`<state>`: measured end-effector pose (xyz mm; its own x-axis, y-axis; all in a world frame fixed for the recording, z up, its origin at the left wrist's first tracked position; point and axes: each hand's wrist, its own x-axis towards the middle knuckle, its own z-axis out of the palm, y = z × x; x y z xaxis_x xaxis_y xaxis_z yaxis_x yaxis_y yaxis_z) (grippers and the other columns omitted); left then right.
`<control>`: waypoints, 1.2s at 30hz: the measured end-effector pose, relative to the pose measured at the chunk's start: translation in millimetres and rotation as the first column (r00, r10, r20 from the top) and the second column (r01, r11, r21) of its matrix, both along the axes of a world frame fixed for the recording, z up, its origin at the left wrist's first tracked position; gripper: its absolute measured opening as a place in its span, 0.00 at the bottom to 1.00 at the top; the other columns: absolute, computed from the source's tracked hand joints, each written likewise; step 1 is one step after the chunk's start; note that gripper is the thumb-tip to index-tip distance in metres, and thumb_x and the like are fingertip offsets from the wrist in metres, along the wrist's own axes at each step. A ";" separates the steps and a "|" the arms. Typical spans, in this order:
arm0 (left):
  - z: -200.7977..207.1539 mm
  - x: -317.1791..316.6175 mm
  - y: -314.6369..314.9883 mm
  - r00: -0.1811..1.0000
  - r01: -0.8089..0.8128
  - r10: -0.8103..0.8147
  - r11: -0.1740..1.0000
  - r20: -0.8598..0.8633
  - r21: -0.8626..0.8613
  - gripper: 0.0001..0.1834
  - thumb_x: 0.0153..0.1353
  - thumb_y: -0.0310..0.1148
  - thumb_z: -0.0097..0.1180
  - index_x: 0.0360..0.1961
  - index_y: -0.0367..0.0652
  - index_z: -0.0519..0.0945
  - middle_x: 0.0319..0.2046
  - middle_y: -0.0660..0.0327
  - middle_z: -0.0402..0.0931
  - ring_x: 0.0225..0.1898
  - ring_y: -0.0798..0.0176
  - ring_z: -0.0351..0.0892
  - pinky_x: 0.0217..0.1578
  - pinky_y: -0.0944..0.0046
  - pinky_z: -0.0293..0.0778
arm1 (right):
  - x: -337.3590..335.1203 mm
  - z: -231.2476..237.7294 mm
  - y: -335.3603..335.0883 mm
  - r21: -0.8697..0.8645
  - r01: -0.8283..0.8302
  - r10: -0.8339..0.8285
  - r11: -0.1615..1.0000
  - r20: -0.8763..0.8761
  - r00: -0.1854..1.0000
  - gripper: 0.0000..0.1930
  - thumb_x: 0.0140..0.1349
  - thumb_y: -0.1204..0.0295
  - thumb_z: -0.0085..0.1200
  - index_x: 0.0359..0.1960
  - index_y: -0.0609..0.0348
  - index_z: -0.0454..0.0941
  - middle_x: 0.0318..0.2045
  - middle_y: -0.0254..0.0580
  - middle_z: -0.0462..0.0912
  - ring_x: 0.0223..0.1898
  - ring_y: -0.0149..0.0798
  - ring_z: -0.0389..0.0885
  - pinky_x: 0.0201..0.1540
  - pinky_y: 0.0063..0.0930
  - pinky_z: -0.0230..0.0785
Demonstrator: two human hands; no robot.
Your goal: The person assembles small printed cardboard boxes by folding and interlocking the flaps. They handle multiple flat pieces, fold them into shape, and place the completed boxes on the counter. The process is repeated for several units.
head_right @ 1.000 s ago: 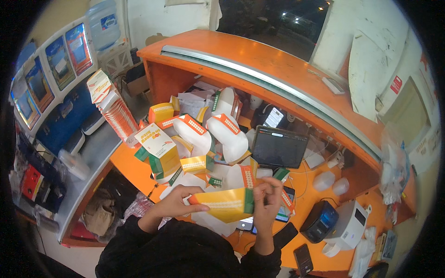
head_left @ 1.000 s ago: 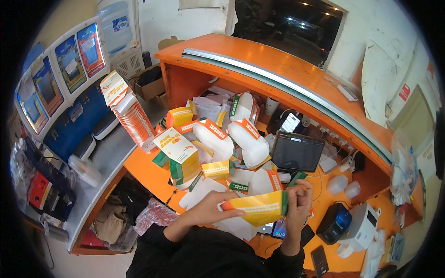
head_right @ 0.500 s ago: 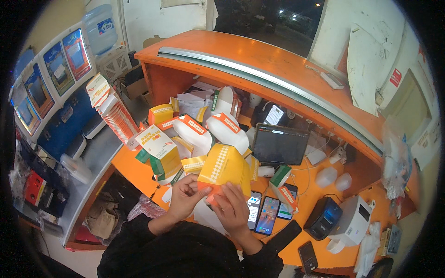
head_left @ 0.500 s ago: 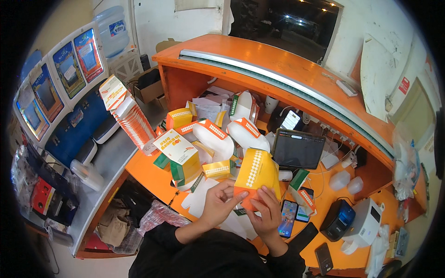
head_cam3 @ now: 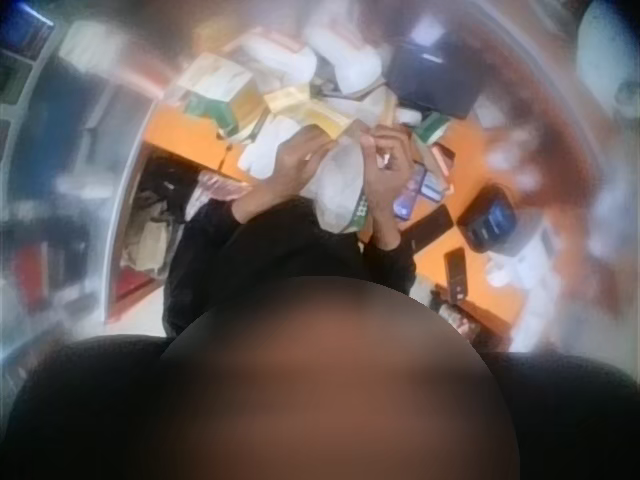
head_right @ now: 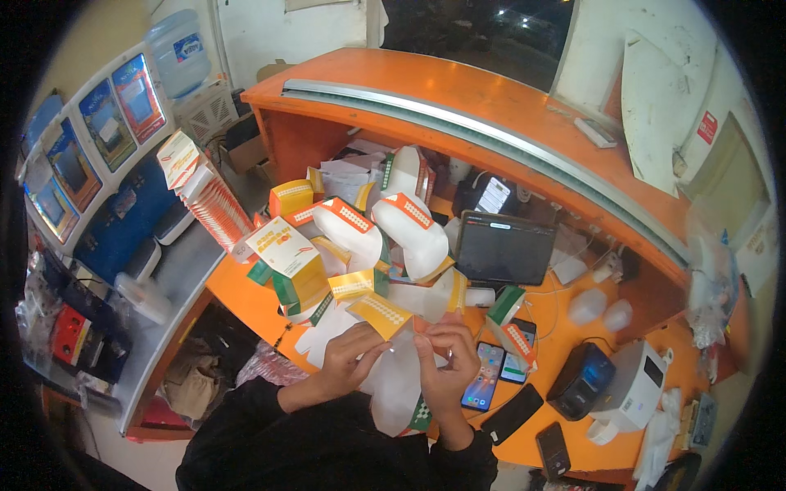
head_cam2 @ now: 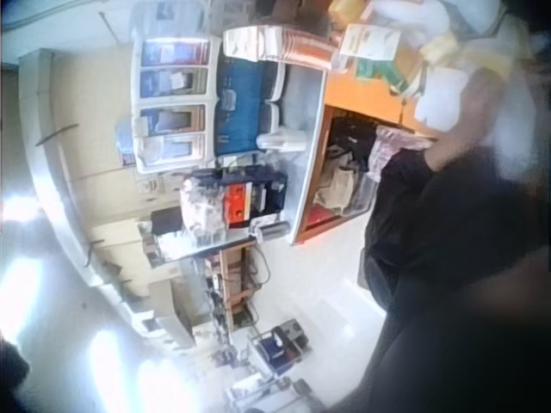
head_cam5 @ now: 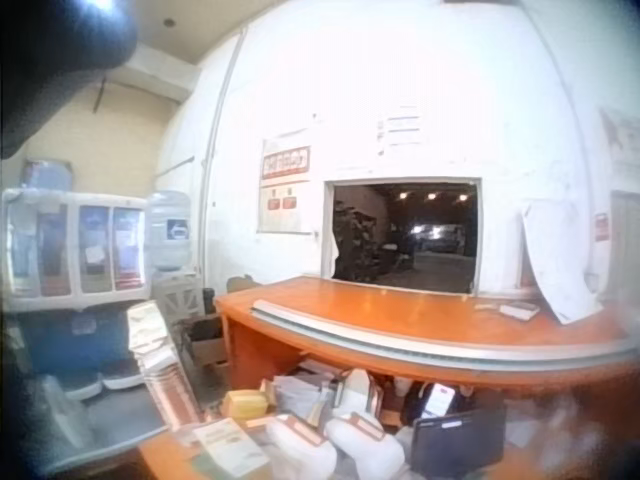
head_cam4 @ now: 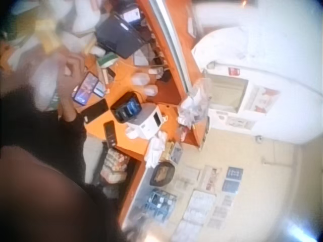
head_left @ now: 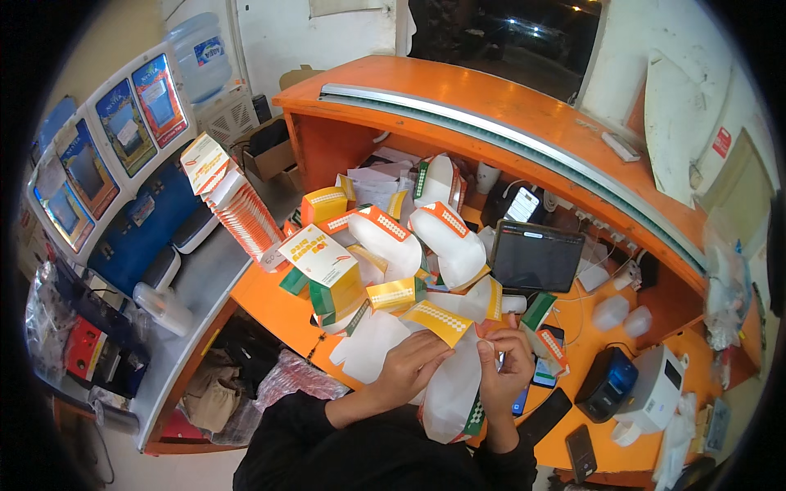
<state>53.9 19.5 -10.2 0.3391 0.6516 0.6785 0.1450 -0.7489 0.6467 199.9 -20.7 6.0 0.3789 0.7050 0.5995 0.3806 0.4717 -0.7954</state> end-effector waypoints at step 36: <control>21.6 0.8 -7.5 0.988 0.109 -0.098 0.990 0.118 -0.089 0.10 0.51 0.23 0.57 0.37 0.34 0.80 0.43 0.50 0.76 0.41 0.56 0.78 0.42 0.67 0.73 | -58.4 -19.2 -31.3 -0.082 0.041 -0.010 0.996 0.354 0.935 0.27 0.52 0.80 0.47 0.55 0.78 0.58 0.52 0.65 0.58 0.56 0.61 0.57 0.60 0.51 0.45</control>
<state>54.7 12.0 11.3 0.3328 0.6801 0.6533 -0.0078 -0.6907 0.7231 141.5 -51.9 -13.2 0.1726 0.7530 0.6350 0.6551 0.3937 -0.6448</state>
